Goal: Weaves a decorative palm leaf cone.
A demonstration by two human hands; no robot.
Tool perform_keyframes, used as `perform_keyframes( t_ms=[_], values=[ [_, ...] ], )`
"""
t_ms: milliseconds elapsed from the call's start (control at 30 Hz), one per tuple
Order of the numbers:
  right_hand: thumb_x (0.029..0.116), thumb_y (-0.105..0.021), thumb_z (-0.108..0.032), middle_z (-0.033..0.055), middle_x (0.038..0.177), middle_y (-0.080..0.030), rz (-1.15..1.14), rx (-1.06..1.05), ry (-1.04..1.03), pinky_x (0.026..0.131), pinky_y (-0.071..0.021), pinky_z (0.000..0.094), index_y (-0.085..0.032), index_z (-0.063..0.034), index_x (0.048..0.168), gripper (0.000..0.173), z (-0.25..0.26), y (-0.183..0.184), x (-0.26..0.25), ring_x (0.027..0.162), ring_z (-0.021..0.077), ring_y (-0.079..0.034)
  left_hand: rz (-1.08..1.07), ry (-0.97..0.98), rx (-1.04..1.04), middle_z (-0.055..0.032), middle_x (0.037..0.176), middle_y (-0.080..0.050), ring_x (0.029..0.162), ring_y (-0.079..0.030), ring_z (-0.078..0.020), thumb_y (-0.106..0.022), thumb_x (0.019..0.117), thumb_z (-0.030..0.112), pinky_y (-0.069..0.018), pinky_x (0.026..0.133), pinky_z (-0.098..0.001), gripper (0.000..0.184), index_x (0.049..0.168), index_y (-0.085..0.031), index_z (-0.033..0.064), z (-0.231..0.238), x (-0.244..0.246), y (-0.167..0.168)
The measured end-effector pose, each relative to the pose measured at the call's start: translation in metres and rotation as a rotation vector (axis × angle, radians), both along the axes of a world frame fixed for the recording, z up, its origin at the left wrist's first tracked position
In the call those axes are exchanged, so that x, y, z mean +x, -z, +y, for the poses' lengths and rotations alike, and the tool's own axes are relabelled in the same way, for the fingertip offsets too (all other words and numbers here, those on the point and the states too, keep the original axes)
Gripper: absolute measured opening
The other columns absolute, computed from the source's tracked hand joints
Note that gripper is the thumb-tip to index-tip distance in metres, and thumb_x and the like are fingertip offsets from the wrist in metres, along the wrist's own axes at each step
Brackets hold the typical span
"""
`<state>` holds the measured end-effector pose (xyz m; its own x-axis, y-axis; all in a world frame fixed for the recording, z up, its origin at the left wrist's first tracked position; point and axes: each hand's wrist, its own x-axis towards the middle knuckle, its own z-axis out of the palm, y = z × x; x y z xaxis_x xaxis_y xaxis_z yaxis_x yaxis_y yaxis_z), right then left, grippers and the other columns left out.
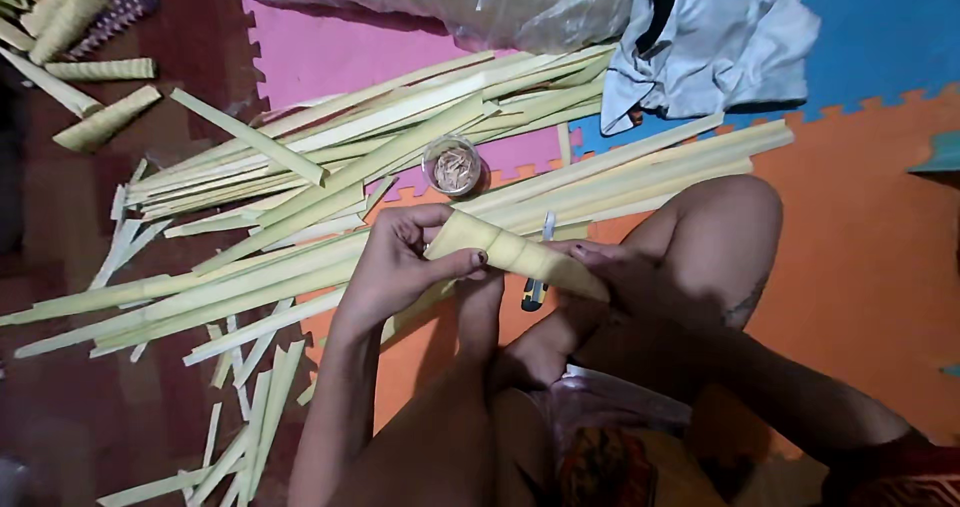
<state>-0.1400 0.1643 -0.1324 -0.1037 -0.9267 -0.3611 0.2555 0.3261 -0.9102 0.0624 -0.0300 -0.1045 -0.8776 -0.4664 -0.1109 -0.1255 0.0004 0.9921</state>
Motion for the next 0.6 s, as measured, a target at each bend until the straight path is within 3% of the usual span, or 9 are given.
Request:
perform_keyframes(
  t_ms=[33, 133, 167, 267, 333, 400, 433, 567, 600],
  values=[
    [0.1078, -0.035, -0.017, -0.0047, 0.088, -0.071, 0.007, -0.001, 0.007, 0.052, -0.0471, 0.0111, -0.061, -0.009, 0.135, 0.039, 0.001, 0.001, 0.001, 0.059, -0.0048, -0.057, -0.01, 0.002, -0.002, -0.0003, 0.081, -0.076, 0.068, -0.074, -0.0087, -0.076, 0.0841, -0.003, -0.0632, 0.061, -0.0232, 0.021, 0.103, -0.071, 0.0061, 0.0, 0.0, 0.0],
    [0.0965, -0.063, -0.015, 0.0058, 0.12, -0.065, 0.596, -0.364, 0.032, 0.088, -0.0548, 0.0221, -0.064, -0.003, 0.135, 0.04, 0.008, 0.017, 0.005, 0.103, 0.0049, -0.063, -0.039, -0.03, 0.009, -0.0013, 0.08, -0.076, 0.067, -0.074, -0.0106, -0.074, 0.0846, -0.005, -0.0641, 0.062, -0.0255, 0.02, 0.102, -0.071, 0.0055, -0.001, 0.0, 0.001],
    [0.0969, -0.062, -0.013, 0.0054, 0.116, -0.065, 0.611, -0.377, 0.056, 0.085, -0.0554, 0.0205, -0.065, -0.0032, 0.133, 0.038, 0.01, 0.019, 0.006, 0.098, 0.0042, -0.063, -0.041, -0.026, 0.02, -0.0014, 0.081, -0.076, 0.067, -0.074, -0.0111, -0.073, 0.086, -0.004, -0.0643, 0.062, -0.0261, 0.02, 0.104, -0.07, 0.0053, -0.001, 0.0, 0.002],
    [0.1092, -0.032, -0.014, -0.0058, 0.083, -0.069, -0.003, 0.065, 0.022, 0.048, -0.044, 0.0099, -0.061, -0.0086, 0.133, 0.038, 0.006, 0.002, 0.002, 0.053, -0.0056, -0.052, -0.048, 0.016, 0.031, -0.0008, 0.083, -0.075, 0.069, -0.074, -0.0107, -0.07, 0.0908, -0.001, -0.0643, 0.064, -0.0253, 0.019, 0.109, -0.067, 0.0049, -0.003, 0.0, 0.004],
    [0.1075, -0.039, -0.011, -0.0057, 0.092, -0.071, 0.068, 0.046, 0.038, 0.054, -0.0469, 0.0101, -0.06, -0.0061, 0.136, 0.035, 0.007, 0.002, 0.002, 0.06, -0.0062, -0.055, -0.071, 0.006, 0.025, -0.0014, 0.084, -0.076, 0.069, -0.074, -0.0106, -0.07, 0.0898, -0.003, -0.0639, 0.063, -0.0244, 0.021, 0.109, -0.067, 0.0044, -0.003, -0.001, 0.003],
    [0.0965, -0.062, -0.013, 0.0009, 0.117, -0.066, 0.509, -0.254, 0.065, 0.083, -0.0546, 0.0168, -0.064, -0.0044, 0.136, 0.04, 0.013, 0.016, 0.005, 0.095, -0.0007, -0.062, -0.092, -0.008, 0.023, -0.0022, 0.084, -0.076, 0.07, -0.074, -0.011, -0.07, 0.0894, -0.005, -0.064, 0.063, -0.0247, 0.022, 0.11, -0.066, 0.0039, -0.003, 0.0, 0.003],
    [0.0963, -0.064, -0.015, 0.0062, 0.12, -0.064, 0.617, -0.338, 0.068, 0.087, -0.055, 0.0212, -0.065, -0.0036, 0.134, 0.039, 0.013, 0.021, 0.005, 0.1, 0.0049, -0.063, -0.097, -0.006, 0.028, -0.0022, 0.084, -0.076, 0.069, -0.074, -0.011, -0.07, 0.0896, -0.005, -0.0639, 0.063, -0.0247, 0.023, 0.11, -0.066, 0.0041, -0.004, 0.0, 0.003],
    [0.1098, -0.03, -0.017, -0.0076, 0.088, -0.072, 0.03, 0.105, -0.018, 0.051, -0.0446, 0.0091, -0.06, -0.0093, 0.133, 0.039, 0.008, 0.009, -0.006, 0.057, -0.0072, -0.054, -0.103, 0.007, 0.064, -0.0024, 0.083, -0.076, 0.069, -0.075, -0.0109, -0.07, 0.0873, -0.008, -0.0636, 0.064, -0.0241, 0.028, 0.112, -0.066, 0.0038, -0.008, 0.001, 0.007],
    [0.1097, -0.033, -0.016, -0.0072, 0.089, -0.072, 0.069, 0.114, -0.016, 0.051, -0.0453, 0.0099, -0.06, -0.0085, 0.134, 0.037, 0.008, 0.009, -0.006, 0.058, -0.0067, -0.054, -0.101, -0.01, 0.069, -0.0025, 0.082, -0.077, 0.069, -0.075, -0.0116, -0.07, 0.0854, -0.01, -0.0642, 0.064, -0.025, 0.028, 0.11, -0.067, 0.0031, -0.008, -0.002, 0.007]
  ],
)
